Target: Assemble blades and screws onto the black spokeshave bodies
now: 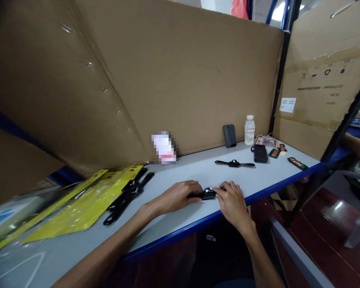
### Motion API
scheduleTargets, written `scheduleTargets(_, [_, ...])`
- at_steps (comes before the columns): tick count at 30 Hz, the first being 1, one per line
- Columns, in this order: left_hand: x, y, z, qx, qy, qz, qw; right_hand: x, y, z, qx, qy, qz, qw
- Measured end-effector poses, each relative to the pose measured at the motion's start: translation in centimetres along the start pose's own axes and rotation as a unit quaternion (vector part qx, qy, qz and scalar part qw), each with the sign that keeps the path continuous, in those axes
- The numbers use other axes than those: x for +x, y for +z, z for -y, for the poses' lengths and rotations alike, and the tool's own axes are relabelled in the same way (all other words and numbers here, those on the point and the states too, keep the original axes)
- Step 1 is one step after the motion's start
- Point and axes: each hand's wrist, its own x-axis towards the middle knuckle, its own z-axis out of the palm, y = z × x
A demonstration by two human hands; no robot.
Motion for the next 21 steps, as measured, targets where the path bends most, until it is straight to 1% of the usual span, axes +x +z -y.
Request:
scheduleTargets(6, [0.01,0.00,-0.26,0.045,0.025,-0.006,0.999,0.07,-0.06,0.09,0.013,-0.005,0.004,1.000])
scheduleTargets(11, [0.06,-0.09,-0.60,0.053,0.023,-0.004,0.998,0.07,-0.18,0.19,0.031,-0.004,-0.009,0.999])
scheduleTargets(21, [-0.01,-0.02,-0.84,0.079,0.019,0.003,0.997,-0.01,0.50,-0.22,0.043,-0.004,-0.037,0.998])
